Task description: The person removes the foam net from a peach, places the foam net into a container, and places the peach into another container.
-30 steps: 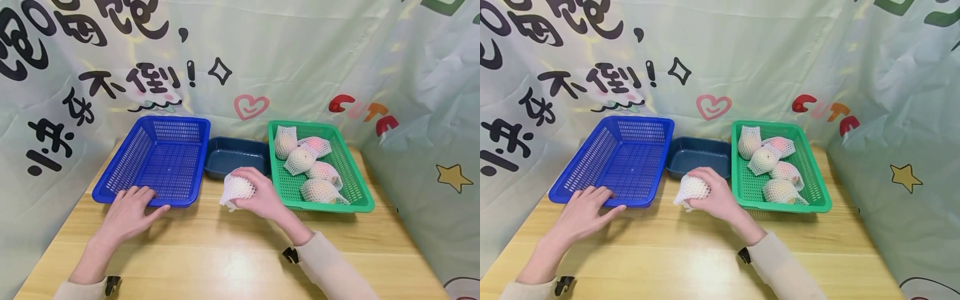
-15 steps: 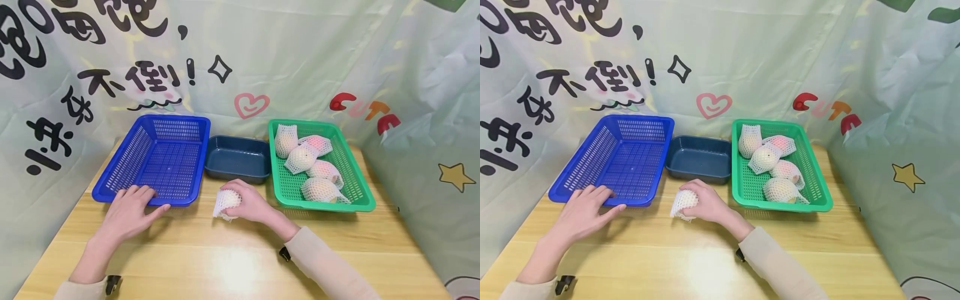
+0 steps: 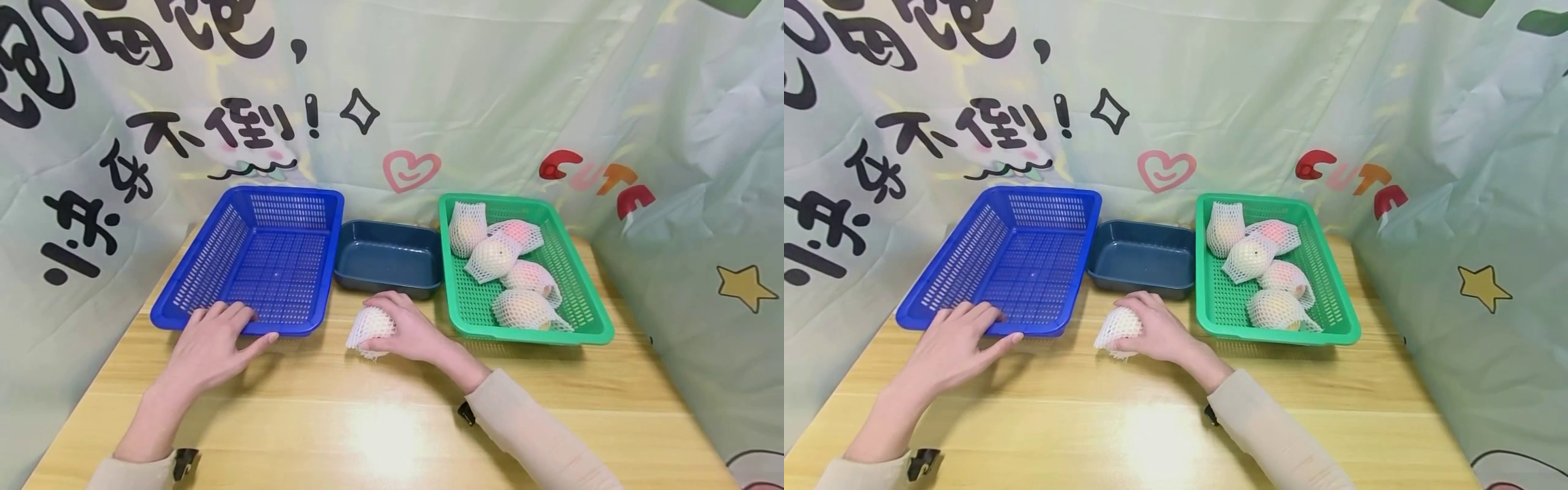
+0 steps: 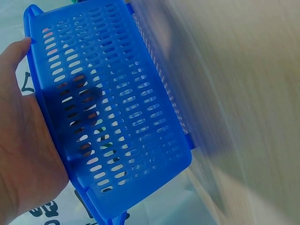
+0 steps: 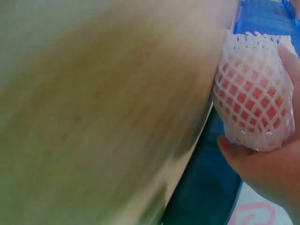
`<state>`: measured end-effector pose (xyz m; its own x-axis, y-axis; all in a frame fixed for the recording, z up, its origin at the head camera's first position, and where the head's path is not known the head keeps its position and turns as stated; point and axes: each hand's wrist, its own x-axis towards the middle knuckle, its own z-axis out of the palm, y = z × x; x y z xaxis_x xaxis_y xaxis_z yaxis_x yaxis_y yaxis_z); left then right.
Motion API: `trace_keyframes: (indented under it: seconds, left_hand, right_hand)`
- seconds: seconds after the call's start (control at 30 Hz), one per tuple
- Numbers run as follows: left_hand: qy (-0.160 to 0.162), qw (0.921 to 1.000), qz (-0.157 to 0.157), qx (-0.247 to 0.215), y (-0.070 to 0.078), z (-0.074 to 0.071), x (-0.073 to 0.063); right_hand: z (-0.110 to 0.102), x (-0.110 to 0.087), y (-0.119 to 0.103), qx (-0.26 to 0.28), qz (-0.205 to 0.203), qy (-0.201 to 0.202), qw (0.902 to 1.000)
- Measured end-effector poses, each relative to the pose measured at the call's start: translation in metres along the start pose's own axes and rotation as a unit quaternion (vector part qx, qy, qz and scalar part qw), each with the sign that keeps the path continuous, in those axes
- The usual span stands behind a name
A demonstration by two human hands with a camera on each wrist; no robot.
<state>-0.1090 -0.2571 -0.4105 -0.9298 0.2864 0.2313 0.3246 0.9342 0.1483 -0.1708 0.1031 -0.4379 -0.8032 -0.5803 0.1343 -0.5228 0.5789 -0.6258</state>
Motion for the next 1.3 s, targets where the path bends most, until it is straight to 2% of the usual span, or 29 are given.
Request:
trace_keyframes:
  seconds: [0.4,0.97,1.3]
  left_hand:
    - [0.003,1.0,0.003,0.0,0.0,0.002,0.001]
    - [0.0,1.0,-0.003,-0.002,0.001,0.0,0.0]
    - [-0.006,1.0,-0.007,-0.004,0.001,0.001,0.0]
  right_hand:
    - [-0.005,-0.002,-0.003,-0.002,0.007,0.007,0.9999]
    - [-0.009,-0.012,-0.012,0.0,-0.042,0.024,0.9988]
    - [-0.02,-0.017,-0.018,-0.019,-0.046,0.07,0.9963]
